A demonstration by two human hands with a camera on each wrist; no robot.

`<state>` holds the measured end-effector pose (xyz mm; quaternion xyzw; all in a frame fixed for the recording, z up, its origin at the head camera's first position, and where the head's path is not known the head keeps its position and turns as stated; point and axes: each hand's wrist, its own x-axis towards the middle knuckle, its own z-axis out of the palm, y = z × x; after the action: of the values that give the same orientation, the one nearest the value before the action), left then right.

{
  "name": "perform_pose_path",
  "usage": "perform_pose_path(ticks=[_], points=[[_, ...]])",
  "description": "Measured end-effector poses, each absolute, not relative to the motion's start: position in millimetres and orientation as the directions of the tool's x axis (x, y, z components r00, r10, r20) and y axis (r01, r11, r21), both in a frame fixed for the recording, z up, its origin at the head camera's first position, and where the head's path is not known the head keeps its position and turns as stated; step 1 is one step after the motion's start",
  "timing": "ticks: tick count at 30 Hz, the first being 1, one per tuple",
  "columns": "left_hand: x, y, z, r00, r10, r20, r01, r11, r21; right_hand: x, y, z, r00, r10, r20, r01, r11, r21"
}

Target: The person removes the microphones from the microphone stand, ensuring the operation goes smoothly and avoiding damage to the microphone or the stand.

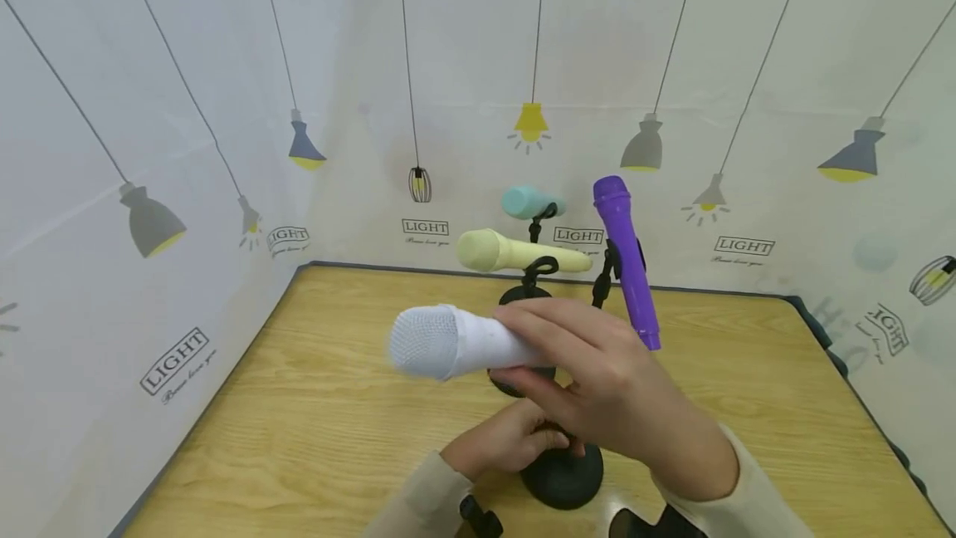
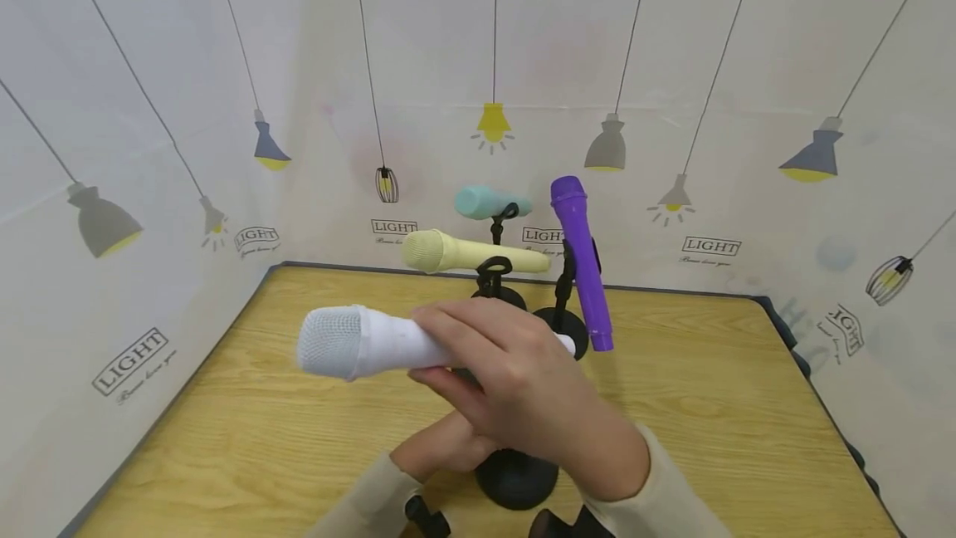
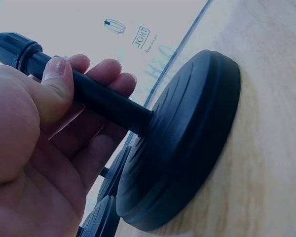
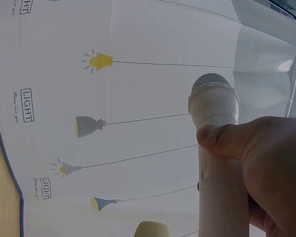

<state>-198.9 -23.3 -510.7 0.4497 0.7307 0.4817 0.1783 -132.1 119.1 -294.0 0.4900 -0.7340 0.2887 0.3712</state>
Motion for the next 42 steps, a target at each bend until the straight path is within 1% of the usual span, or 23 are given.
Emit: perform_pose_path(ticks=[6, 10, 13, 20, 22, 23, 25, 33, 36, 38, 42], points=[[-197, -24, -512, -0.582, 0.805, 0.112, 0.420, 0.180, 0.890, -136, 135, -300, -0.283, -0.480, 0.830, -0.915, 0.395, -0.084], [-198, -24, -513, -0.588, 0.803, 0.097, 0.393, 0.179, 0.902, -140, 146, -306, -0.308, -0.455, 0.835, -0.898, 0.429, -0.097], [-198, -24, -514, -0.592, 0.801, 0.089, 0.377, 0.178, 0.909, -141, 154, -311, -0.340, -0.444, 0.829, -0.883, 0.454, -0.119], [-196, -25, -514, -0.596, 0.798, 0.086, 0.369, 0.177, 0.912, -139, 174, -326, -0.478, -0.399, 0.783, -0.823, 0.516, -0.240], [-195, -25, -514, -0.595, 0.799, 0.090, 0.372, 0.175, 0.912, -138, 181, -331, -0.504, -0.369, 0.780, -0.800, 0.540, -0.262], [-195, -25, -513, -0.595, 0.799, 0.090, 0.371, 0.174, 0.912, -137, 185, -333, -0.503, -0.353, 0.789, -0.795, 0.548, -0.262], [-194, -26, -513, -0.595, 0.799, 0.086, 0.363, 0.172, 0.916, -136, 192, -338, -0.523, -0.315, 0.792, -0.772, 0.569, -0.283], [-194, -27, -512, -0.602, 0.796, 0.068, 0.338, 0.177, 0.924, -132, 214, -359, -0.617, -0.174, 0.767, -0.682, 0.605, -0.411], [-196, -27, -512, -0.604, 0.795, 0.052, 0.333, 0.193, 0.923, -131, 221, -371, -0.650, -0.088, 0.755, -0.620, 0.635, -0.460], [-196, -27, -511, -0.606, 0.794, 0.042, 0.331, 0.204, 0.921, -130, 225, -379, -0.683, -0.020, 0.730, -0.565, 0.648, -0.511], [-196, -26, -510, -0.617, 0.786, 0.031, 0.317, 0.212, 0.925, -128, 233, -392, -0.754, 0.102, 0.649, -0.433, 0.666, -0.608]])
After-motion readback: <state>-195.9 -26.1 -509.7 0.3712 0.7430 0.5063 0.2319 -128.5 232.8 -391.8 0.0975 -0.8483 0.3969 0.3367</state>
